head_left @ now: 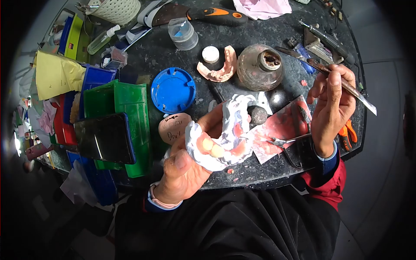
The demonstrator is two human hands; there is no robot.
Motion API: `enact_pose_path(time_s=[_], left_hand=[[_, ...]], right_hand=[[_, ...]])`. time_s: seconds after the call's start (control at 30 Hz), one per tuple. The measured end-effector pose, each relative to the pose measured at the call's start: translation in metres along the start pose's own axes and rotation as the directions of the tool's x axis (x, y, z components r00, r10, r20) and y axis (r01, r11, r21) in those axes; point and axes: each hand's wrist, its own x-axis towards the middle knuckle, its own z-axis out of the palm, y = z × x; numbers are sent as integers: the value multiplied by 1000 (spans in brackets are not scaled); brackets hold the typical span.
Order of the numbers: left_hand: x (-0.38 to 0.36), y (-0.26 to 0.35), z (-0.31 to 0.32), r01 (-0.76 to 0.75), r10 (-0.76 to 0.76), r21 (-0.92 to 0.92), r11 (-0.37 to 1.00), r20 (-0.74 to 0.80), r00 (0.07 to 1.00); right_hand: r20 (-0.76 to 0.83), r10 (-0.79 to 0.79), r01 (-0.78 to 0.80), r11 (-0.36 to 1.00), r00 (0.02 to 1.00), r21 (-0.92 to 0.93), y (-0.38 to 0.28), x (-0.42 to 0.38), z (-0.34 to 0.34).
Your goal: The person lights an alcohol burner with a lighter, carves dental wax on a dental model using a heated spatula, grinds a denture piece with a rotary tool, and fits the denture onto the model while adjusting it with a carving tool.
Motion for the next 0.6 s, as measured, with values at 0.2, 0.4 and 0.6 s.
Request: enact_pose_path(time_s=[0.2, 0.4, 0.6], left_hand=[[-1, -7, -6, -61, 61, -64, 996, 6, 998], [1, -5, -3, -14, 15, -125, 992, 6, 1000], [-1, -9, -6, -24, 24, -211, 977, -5, 1000]], right_hand=[[2, 14, -14, 999, 1000, 38, 2, -1, 4], [-13, 11, -11, 1000, 1000, 25, 3, 0, 4], [-8, -7, 7, 1000, 1000, 17, 5, 0, 4]])
